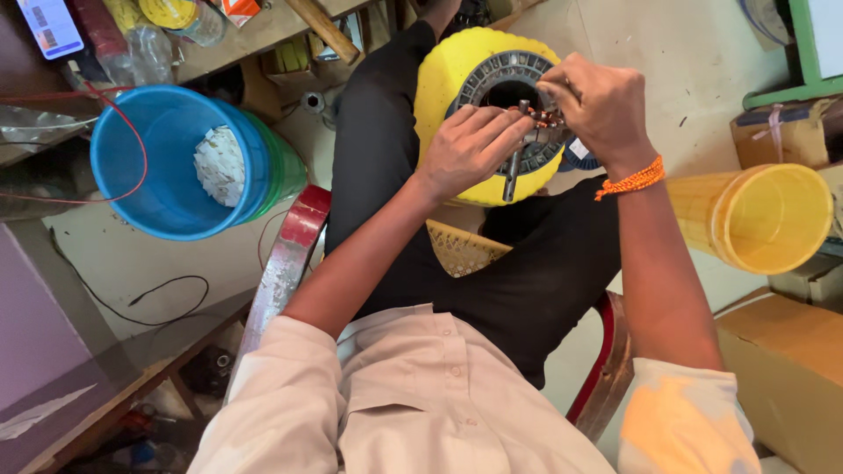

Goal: The person winds copper wire around the slots of a motor stator core by hand. They hold the stator in their left hand and feed the wire with their right hand, rotating the stator as needed to continue the winding process.

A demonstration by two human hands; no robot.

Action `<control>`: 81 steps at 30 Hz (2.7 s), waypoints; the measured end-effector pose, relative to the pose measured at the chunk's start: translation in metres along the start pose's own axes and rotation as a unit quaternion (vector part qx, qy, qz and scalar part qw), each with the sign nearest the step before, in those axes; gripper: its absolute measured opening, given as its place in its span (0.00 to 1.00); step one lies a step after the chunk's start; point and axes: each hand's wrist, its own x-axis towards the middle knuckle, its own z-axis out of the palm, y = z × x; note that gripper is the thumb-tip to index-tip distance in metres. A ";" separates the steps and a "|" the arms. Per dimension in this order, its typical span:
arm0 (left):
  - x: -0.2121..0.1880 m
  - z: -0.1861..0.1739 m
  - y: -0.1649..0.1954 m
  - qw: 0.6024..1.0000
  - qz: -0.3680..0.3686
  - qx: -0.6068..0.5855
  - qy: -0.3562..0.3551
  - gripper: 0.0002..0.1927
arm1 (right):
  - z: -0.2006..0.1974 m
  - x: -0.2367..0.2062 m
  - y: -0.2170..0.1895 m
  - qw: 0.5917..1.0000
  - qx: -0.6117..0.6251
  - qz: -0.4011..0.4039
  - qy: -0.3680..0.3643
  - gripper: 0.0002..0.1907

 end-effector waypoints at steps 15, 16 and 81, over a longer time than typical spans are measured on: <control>0.060 0.017 -0.019 0.801 -0.465 -0.347 -0.148 0.28 | 0.021 0.013 0.035 0.997 -0.066 -0.029 -0.013 0.08; 0.063 0.025 -0.024 0.801 -0.463 -0.348 -0.154 0.25 | 0.022 0.014 0.035 0.997 -0.069 -0.029 -0.011 0.07; 0.032 -0.018 0.023 0.946 -0.254 -0.197 0.030 0.22 | -0.001 0.011 -0.013 0.981 0.060 0.180 0.052 0.05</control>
